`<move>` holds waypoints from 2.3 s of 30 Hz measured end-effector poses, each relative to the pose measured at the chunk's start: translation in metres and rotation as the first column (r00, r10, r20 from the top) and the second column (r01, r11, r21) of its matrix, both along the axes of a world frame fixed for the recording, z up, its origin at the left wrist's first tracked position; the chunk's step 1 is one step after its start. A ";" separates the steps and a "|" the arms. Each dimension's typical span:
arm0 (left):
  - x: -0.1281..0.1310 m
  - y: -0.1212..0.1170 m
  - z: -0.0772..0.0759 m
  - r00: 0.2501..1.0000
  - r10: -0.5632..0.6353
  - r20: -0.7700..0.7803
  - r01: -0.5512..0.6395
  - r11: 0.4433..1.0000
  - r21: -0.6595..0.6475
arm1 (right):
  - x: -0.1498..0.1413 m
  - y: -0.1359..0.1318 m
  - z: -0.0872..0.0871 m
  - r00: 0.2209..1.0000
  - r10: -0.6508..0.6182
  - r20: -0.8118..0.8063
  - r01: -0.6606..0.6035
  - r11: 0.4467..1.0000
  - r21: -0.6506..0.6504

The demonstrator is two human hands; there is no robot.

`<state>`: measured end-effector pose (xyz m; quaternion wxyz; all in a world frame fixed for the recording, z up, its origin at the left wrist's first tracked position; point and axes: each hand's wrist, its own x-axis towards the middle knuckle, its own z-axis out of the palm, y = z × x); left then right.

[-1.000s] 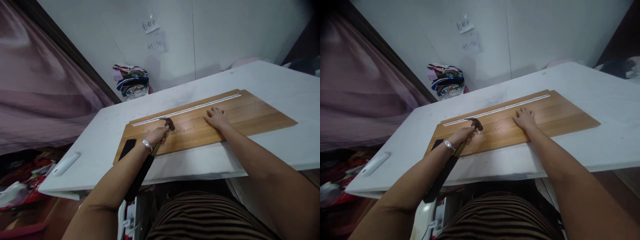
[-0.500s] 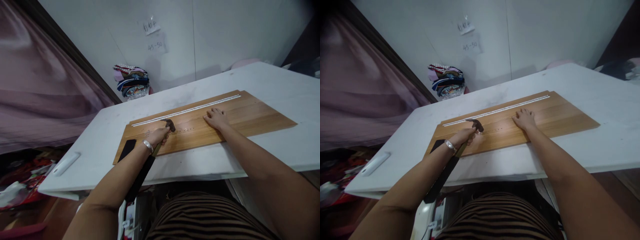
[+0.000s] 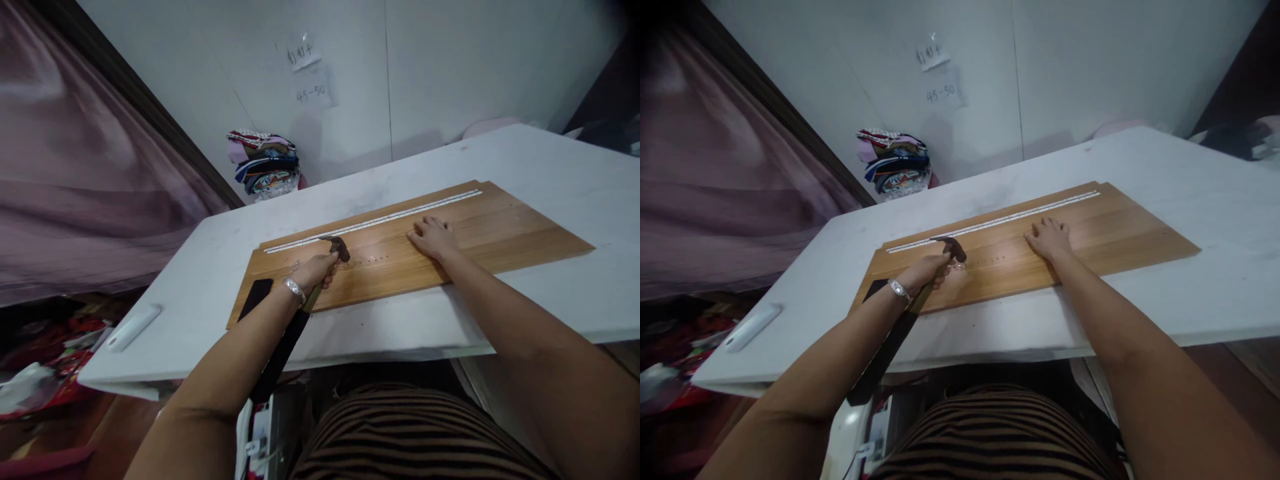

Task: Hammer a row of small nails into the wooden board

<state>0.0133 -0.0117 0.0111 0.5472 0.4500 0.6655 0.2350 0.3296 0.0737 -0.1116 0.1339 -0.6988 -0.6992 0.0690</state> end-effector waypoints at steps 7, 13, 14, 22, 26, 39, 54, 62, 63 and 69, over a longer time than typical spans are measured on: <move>0.004 -0.004 0.001 1.000 0.010 -0.017 -0.011 0.999 -0.032 | 0.000 0.001 -0.001 1.000 0.001 0.000 -0.001 1.000 0.007; 0.005 -0.002 0.006 1.000 0.021 -0.022 -0.022 1.000 -0.019 | 0.001 0.002 -0.003 1.000 0.009 0.005 -0.009 1.000 0.005; 0.004 -0.002 0.006 1.000 0.023 -0.020 -0.024 1.000 -0.019 | 0.001 0.002 -0.003 1.000 0.010 0.005 -0.011 1.000 0.008; 0.002 -0.002 0.002 1.000 0.009 -0.025 -0.010 1.000 -0.019 | 0.002 0.002 -0.004 1.000 0.007 -0.007 -0.007 1.000 0.016; 0.002 -0.003 0.000 1.000 0.004 -0.007 -0.004 1.000 -0.030 | 0.002 0.003 -0.004 1.000 0.007 0.000 -0.007 1.000 0.016; 0.006 -0.002 0.007 0.999 0.029 -0.033 -0.030 0.999 -0.017 | 0.001 0.001 -0.003 1.000 0.006 -0.009 -0.006 1.000 0.012; 0.003 -0.003 0.002 1.000 0.013 -0.009 -0.013 1.000 -0.023 | 0.001 0.001 -0.002 1.000 0.007 -0.011 -0.007 1.000 0.011; 0.003 -0.002 0.002 1.000 0.018 -0.008 -0.018 1.000 -0.004 | 0.001 0.001 -0.002 1.000 0.005 -0.006 -0.005 1.000 0.005; 0.003 -0.002 0.001 1.000 0.016 -0.007 -0.016 1.000 -0.008 | 0.001 0.001 -0.002 1.000 0.006 -0.006 -0.006 1.000 0.009; 0.001 -0.004 -0.005 1.000 0.005 0.030 -0.004 0.999 -0.034 | 0.002 0.001 -0.002 1.000 0.011 -0.014 -0.011 1.000 0.021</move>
